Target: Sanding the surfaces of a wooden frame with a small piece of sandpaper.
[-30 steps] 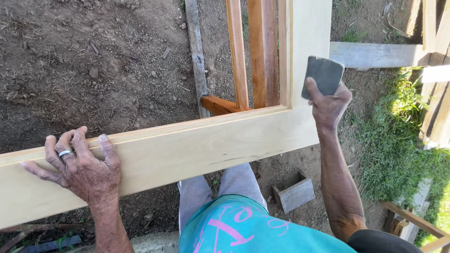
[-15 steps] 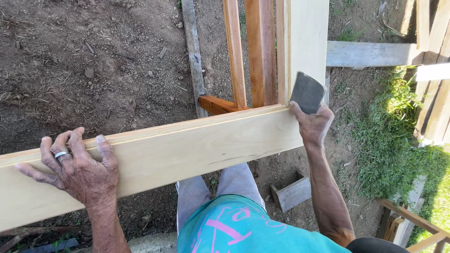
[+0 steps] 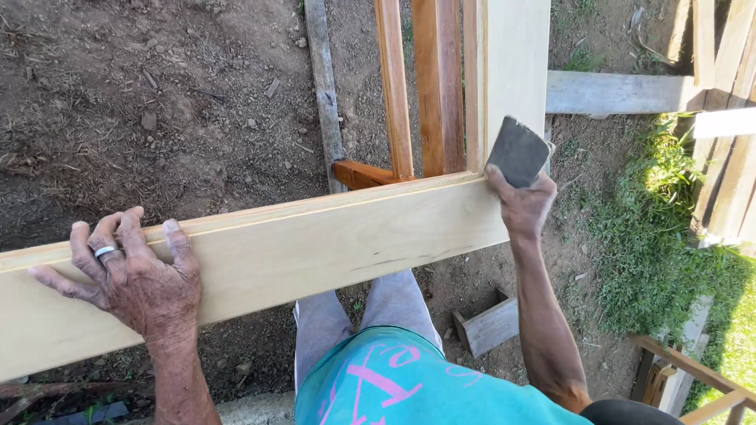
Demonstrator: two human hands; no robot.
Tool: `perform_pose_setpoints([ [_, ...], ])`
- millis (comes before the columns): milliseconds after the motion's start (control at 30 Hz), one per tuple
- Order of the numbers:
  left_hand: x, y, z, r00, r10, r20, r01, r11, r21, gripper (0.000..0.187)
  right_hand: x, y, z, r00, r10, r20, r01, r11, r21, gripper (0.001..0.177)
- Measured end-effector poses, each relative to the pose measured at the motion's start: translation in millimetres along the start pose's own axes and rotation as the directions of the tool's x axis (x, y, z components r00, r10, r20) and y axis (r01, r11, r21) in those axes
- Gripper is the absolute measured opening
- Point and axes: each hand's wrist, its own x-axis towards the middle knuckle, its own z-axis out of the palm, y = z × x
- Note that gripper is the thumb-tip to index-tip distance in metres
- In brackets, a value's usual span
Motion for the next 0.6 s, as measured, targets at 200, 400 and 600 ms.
perform_pose_setpoints([
  [200, 10.4, 13.7, -12.6, 0.992, -0.109, 0.07, 0.121, 0.97, -0.213, 0.049, 7.5, -0.1, 2.9, 0.998, 0.054, 0.014, -0.053, 0.997, -0.047, 0.02],
  [400, -15.1, -23.6, 29.8, 0.999, -0.035, -0.008, 0.035, 0.998, -0.055, 0.039, -4.3, -8.5, -2.3, 0.995, 0.08, 0.06, -0.088, 0.987, 0.138, 0.015],
  [600, -24.9, -37.6, 40.8, 0.993, 0.101, -0.064, -0.092, 0.987, 0.133, 0.033, 0.7, 6.1, 1.8, 0.997, 0.077, 0.017, -0.077, 0.997, -0.01, 0.02],
])
